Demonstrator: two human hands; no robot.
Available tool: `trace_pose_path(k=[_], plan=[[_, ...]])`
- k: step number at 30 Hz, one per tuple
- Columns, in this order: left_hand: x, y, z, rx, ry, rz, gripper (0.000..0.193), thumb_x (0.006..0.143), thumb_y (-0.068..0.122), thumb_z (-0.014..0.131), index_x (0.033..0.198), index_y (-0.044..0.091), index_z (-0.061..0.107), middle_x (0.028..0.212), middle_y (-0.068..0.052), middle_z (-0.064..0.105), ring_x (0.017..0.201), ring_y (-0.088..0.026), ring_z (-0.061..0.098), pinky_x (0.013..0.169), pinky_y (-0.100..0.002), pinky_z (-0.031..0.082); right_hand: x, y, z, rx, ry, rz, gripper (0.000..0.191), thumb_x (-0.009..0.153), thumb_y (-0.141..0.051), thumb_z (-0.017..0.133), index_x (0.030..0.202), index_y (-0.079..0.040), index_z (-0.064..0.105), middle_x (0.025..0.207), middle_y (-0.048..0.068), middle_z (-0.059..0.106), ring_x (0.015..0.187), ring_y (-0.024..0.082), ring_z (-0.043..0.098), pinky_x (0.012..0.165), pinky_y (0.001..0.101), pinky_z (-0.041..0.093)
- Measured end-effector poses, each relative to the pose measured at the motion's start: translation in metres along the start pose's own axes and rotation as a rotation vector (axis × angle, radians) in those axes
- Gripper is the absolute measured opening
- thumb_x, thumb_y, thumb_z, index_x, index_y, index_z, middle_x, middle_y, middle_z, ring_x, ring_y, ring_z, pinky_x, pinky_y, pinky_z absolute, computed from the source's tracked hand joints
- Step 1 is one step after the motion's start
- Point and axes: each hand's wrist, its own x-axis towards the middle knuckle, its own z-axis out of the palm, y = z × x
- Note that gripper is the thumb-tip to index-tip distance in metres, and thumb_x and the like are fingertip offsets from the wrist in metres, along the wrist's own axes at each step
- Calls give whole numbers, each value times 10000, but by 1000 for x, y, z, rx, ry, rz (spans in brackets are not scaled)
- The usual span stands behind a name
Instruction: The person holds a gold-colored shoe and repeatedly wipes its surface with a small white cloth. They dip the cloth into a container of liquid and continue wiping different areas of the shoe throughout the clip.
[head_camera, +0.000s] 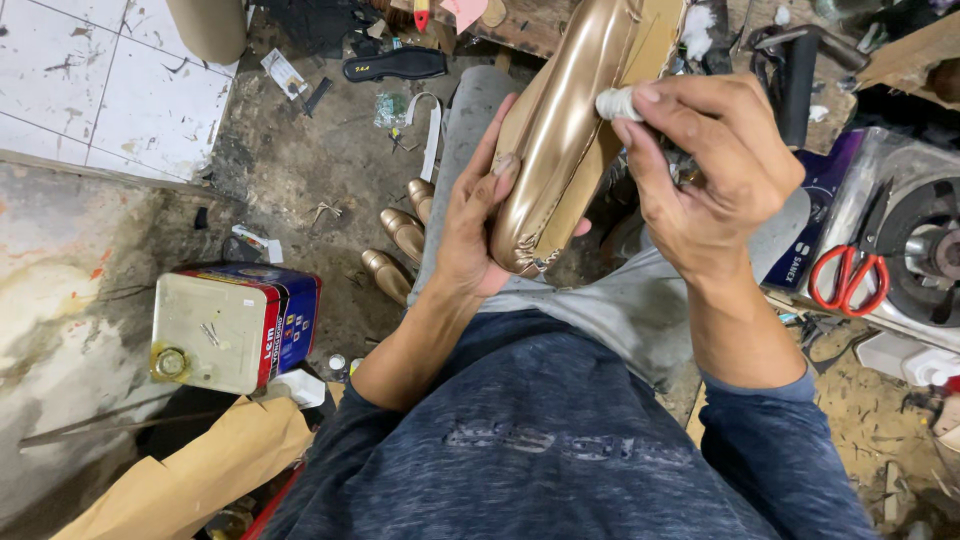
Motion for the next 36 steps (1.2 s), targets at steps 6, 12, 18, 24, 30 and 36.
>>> trace_pose_path(k=[6,12,18,24,30,36], plan=[[4,-7,-3,75,118,63,770,1094,191,661,1698,59,203,1589,-207,442,1343,-278,572,1097,-430,553,-10,-16,0,57,-111,-56,203,909,61,862,1067,53,734,1070,158,711,942,263,695,798,332,559],[5,-8,-2,139,136,70,738,1039,194,632,1654,94,236,1549,-168,461,1280,-263,592,1015,-454,567,0,-26,-1,-9,-109,-53,213,878,89,866,1046,69,737,1043,167,715,906,266,685,756,345,542],[7,-10,-5,154,168,103,729,1067,201,631,1682,84,257,1598,-162,456,1354,-232,564,1129,-376,513,-8,-36,0,80,-183,-110,199,827,51,863,980,64,737,1007,168,710,894,268,695,718,344,567],[7,-9,-11,166,178,82,727,1054,202,625,1675,87,264,1602,-157,453,1377,-231,545,1141,-359,497,-28,-28,2,102,-198,-133,159,859,43,852,962,50,731,1068,178,712,939,282,698,761,351,568],[2,-9,-7,60,66,29,766,1063,216,622,1685,129,183,1569,-189,439,1270,-348,596,956,-591,597,-12,-7,-5,37,-174,-89,176,915,65,866,1036,42,740,1136,153,720,962,266,695,778,331,550],[-3,-7,-3,23,6,-45,878,1035,221,696,1711,134,144,1624,-173,414,1375,-384,568,972,-667,578,6,23,-16,-23,-48,-115,177,986,134,809,1136,78,733,1140,158,697,1008,262,699,857,321,561]])
